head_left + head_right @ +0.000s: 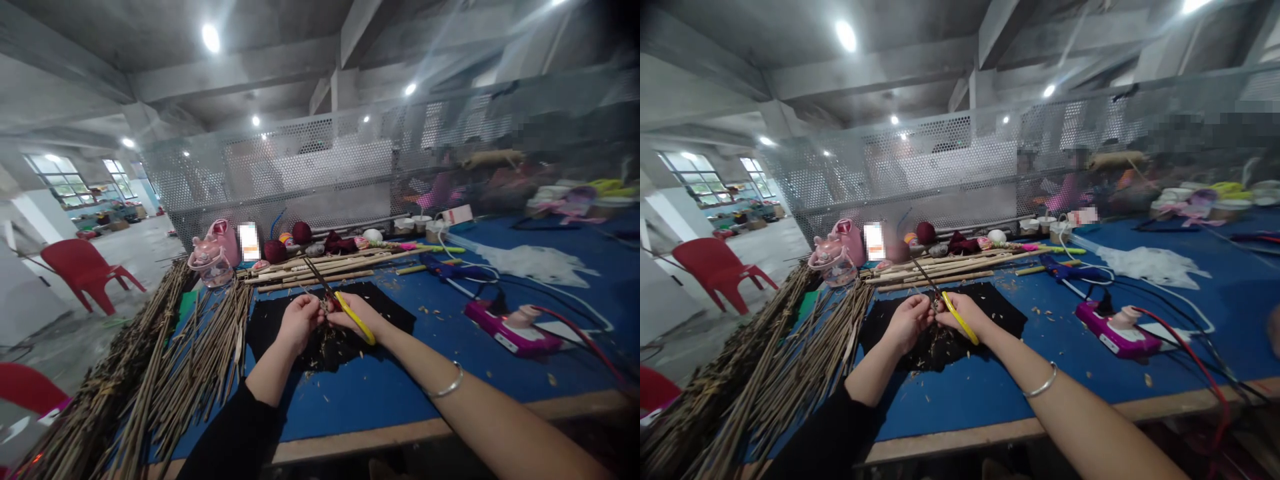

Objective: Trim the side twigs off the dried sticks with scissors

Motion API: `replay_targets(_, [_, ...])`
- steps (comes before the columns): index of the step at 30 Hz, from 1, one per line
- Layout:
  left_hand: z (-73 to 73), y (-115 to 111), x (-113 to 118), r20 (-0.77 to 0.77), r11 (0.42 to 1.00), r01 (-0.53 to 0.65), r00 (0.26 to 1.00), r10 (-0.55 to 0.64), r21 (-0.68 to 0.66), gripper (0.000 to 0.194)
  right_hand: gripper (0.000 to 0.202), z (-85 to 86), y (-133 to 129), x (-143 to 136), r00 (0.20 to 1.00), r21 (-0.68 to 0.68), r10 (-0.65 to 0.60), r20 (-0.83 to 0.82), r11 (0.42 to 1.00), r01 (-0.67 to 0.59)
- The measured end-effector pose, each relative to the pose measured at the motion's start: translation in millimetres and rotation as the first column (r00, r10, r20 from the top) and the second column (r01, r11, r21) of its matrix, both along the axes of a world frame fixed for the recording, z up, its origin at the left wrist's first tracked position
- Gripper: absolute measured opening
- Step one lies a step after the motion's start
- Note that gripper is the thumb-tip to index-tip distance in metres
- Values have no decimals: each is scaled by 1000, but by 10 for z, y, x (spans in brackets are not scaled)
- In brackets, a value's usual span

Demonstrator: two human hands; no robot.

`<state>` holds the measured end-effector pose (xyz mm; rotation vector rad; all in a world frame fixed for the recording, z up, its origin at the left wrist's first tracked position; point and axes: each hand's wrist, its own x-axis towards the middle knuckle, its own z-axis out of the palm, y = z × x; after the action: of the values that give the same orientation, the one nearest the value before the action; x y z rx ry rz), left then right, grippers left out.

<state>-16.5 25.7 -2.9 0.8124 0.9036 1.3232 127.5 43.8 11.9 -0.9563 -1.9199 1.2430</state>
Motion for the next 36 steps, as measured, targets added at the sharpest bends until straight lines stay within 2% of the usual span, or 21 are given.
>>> replay_targets(5, [-5, -10, 22, -12, 998, -59, 998, 59, 0, 31, 18, 2, 2, 5, 1000, 49, 25, 9, 998, -26])
replay_targets(8, [4, -16, 6, -44, 995, -87, 995, 89, 48, 33, 23, 55, 45, 103, 981, 153, -115, 155, 984, 91])
replay_targets(11, [33, -52, 8, -106, 990, -64, 991, 77, 123, 32, 31, 95, 90, 216, 897, 318, -284, 340, 932, 175])
replay_targets(14, [73, -112, 45, -168, 985, -6, 985, 36, 174, 31, 37, 84, 105, 265, 843, 375, -300, 447, 918, 127])
replay_targets(17, [104, -166, 99, -242, 985, 36, 970, 6, 169, 30, 43, 54, 78, 247, 836, 402, -273, 476, 913, 70])
replay_targets(22, [97, -199, 158, -334, 985, 34, 942, 26, 171, 28, 45, 62, 2, 218, 856, 359, -238, 458, 931, 67])
replay_targets(29, [60, -208, 163, -355, 976, -47, 927, 122, 211, 23, 51, 72, -25, 219, 861, 287, -221, 459, 954, 92])
replay_targets(36, [57, -233, 191, -388, 979, -15, 917, 94, 203, 18, 52, 76, -33, 245, 854, 257, -211, 476, 962, 95])
